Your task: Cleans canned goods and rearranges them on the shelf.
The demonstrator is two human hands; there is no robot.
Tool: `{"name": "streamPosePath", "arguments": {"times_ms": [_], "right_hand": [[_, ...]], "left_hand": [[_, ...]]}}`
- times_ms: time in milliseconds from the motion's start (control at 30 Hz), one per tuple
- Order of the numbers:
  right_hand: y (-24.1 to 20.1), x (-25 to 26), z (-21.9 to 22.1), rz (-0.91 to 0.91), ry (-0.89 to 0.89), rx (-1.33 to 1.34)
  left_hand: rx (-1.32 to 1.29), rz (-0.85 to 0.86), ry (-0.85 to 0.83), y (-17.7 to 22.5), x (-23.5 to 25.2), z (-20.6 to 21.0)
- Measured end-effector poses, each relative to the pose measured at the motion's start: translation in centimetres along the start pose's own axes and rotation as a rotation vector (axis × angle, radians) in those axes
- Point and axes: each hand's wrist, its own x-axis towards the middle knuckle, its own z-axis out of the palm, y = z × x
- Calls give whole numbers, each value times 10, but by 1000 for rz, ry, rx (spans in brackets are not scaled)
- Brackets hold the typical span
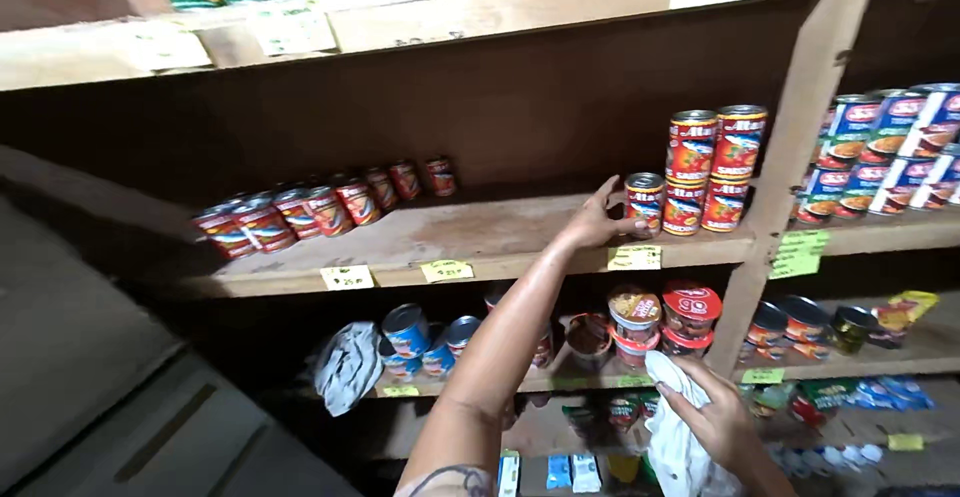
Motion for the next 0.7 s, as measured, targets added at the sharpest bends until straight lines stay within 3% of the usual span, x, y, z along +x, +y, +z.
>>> {"name": "streamPosePath", "arguments": {"times_ms": [67,200,300,467,533,633,700], "right_hand": [[-5,0,-3,19,-24,-47],[-19,3,-8,113,-72,-149],[-19,8,-11,136,-122,-172],[-14,12,-11,138,-124,-109],[-10,10,-9,107,-102,-112],[-9,9,-7,119,-96,-107],[-12,10,-7,123,-82,-85]], "left_hand": [[165,-61,166,-3,5,-39],[675,-482,467,-25,11,-145],[779,-634,598,-68,14,-210],[791,-630,466,-106,23,-258],[758,-625,498,-119,29,-263],[718,-662,517,-114,27,-262],[733,-648,415,-101,22,-263]]}}
